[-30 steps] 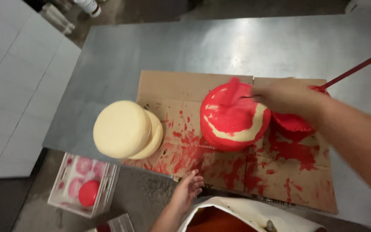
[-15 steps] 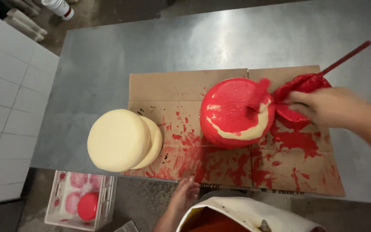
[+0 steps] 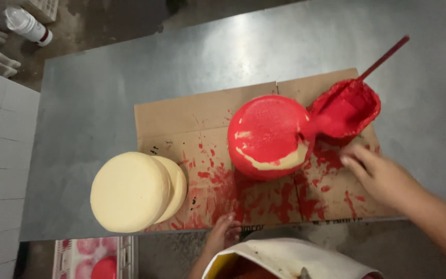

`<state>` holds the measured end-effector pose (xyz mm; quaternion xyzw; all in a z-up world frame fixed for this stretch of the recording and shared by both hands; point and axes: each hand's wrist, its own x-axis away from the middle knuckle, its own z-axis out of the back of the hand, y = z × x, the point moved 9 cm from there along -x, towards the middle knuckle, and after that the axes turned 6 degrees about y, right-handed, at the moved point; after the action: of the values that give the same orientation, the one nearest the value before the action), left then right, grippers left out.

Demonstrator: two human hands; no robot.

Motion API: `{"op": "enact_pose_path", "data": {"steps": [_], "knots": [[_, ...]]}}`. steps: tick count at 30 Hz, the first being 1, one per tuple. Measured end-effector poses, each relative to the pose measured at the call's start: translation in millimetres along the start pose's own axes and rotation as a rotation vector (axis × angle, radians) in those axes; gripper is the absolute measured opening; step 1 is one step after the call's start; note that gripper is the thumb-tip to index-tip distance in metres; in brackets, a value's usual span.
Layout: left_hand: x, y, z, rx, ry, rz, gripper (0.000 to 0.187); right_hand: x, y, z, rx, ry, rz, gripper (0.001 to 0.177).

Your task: Applying a red wax coating to a cheese wheel using a brush at a workstation

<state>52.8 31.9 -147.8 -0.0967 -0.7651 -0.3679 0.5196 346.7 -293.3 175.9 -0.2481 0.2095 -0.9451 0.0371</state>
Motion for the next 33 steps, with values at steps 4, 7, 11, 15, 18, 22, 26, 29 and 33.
{"op": "enact_pose_path", "data": {"steps": [4,7,11,15,18,22,26,29,33], "knots": [[20.8,23.6,-34.0,-0.046,-0.042,-0.043,0.019,-47.9,-20.5,1.7,0.000,0.041,0.019,0.034],[24.8,37.4,-48.1,-0.144,-0.060,-0.077,0.031,-50.6,-22.1,5.0,-0.002,0.160,0.133,0.036],[6.6,20.2,-30.1,-0.131,-0.099,-0.027,0.031,-3.8,35.3,-27.0,0.426,0.169,0.101,0.046],[-17.8,3.7,-4.6,-0.076,-0.090,-0.007,0.032,1.7,46.9,-34.3,0.598,0.188,0.130,0.046],[-16.1,13.8,-19.0,-0.115,-0.138,-0.020,0.030,-23.9,-11.2,-28.4,0.605,0.301,0.319,0.043],[1.0,30.4,-42.8,-0.230,-0.112,-0.018,0.027,-46.0,-61.6,-11.7,0.503,0.241,0.329,0.048],[-10.4,22.7,-26.9,-0.246,-0.157,-0.048,0.032,-40.6,-18.8,-8.1,0.753,0.021,0.244,0.051],[-20.3,10.4,-5.8,-0.138,-0.137,-0.010,0.030,-51.0,4.4,-4.6,0.940,0.076,0.368,0.051],[-22.1,7.2,5.0,0.019,-0.117,-0.025,0.027,-56.8,-67.7,-4.8,0.860,0.029,0.409,0.052]]}}
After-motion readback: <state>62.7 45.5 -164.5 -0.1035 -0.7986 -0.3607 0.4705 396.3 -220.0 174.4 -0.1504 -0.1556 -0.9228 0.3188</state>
